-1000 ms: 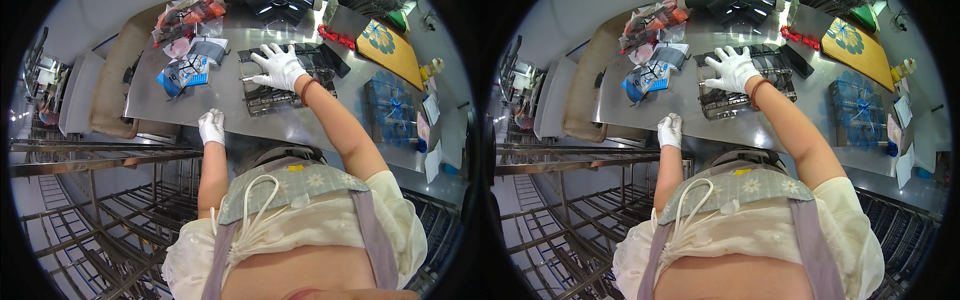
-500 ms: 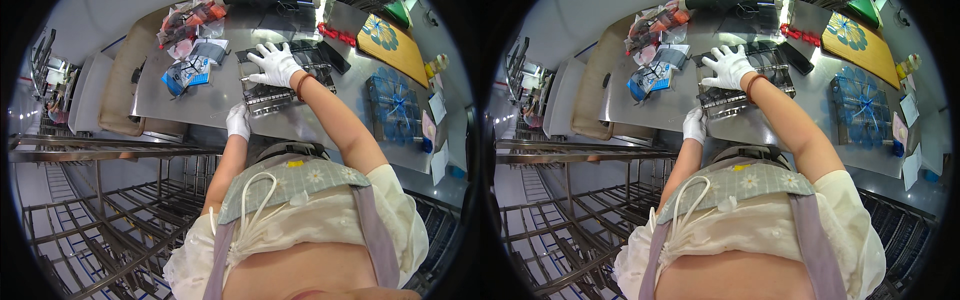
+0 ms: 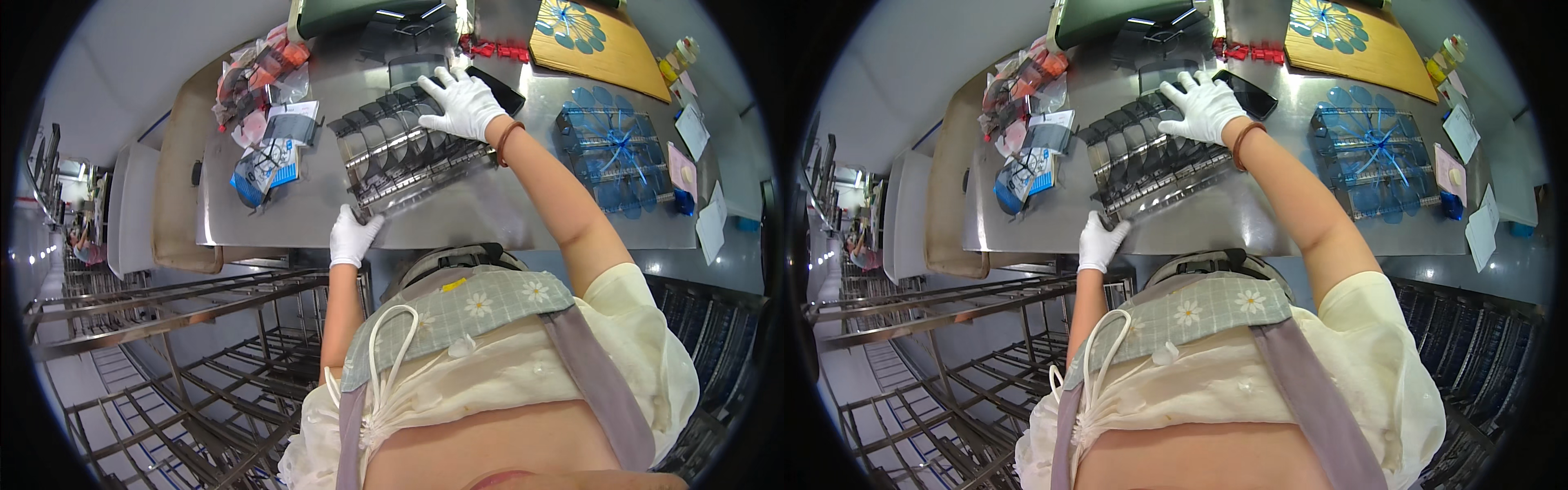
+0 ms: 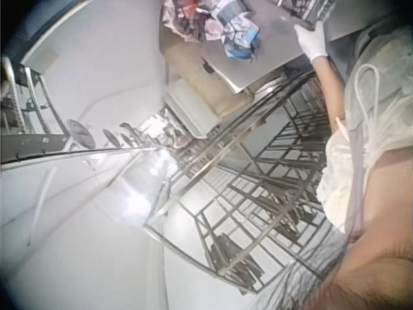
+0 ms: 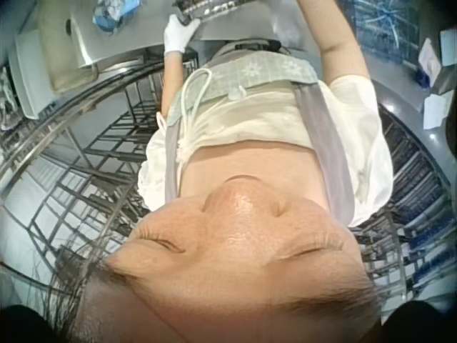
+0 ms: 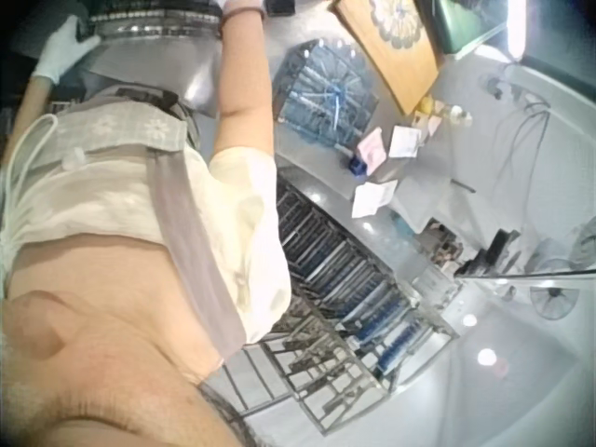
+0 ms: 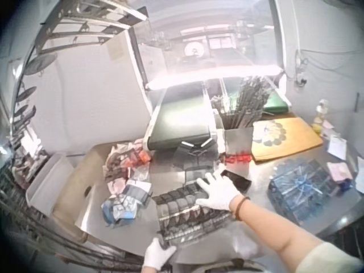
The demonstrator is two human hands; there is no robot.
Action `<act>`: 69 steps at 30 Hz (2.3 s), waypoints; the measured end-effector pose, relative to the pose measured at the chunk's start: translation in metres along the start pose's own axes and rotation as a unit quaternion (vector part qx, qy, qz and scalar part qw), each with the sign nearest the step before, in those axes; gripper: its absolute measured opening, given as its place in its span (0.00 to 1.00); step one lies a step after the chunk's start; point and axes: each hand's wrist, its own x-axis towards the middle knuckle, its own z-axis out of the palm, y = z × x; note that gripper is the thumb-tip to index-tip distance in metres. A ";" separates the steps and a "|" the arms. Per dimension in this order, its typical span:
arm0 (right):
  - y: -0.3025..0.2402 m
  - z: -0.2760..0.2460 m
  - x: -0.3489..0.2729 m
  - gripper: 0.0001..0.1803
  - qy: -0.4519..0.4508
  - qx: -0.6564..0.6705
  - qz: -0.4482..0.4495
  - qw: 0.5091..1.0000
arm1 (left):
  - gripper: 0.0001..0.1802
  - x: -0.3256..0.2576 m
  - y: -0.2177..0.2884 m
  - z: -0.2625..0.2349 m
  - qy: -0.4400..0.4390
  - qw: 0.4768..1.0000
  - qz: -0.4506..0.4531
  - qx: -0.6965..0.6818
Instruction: The person assembles small decorative items by placing black frames into metal racks and arranging blue plastic components on a workbench. They handle the items one at a time, moving them between the table and nearby racks.
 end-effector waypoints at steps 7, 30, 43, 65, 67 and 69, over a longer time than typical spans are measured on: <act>0.039 0.013 -0.008 0.33 0.179 0.415 0.061 0.890 | 0.21 -0.005 0.005 0.012 0.130 0.991 0.032 0.001; 0.055 0.022 -0.093 0.13 -0.225 0.146 0.000 0.963 | 0.13 -0.018 -0.008 0.029 0.147 0.986 0.027 0.071; 0.261 0.081 0.074 0.23 -0.055 0.149 0.422 0.893 | 0.31 -0.019 0.029 -0.025 0.106 0.974 0.163 0.120; 0.227 0.078 0.069 0.16 0.026 0.249 0.339 0.907 | 0.20 -0.097 0.092 -0.077 0.129 0.753 -0.017 -0.645; 0.183 0.037 0.054 0.14 0.173 0.380 0.235 0.878 | 0.21 -0.093 0.091 -0.070 0.135 0.733 -0.010 -0.667; 0.119 -0.006 0.028 0.12 0.246 0.424 0.096 0.866 | 0.21 -0.087 0.092 -0.063 0.161 0.732 -0.074 -0.657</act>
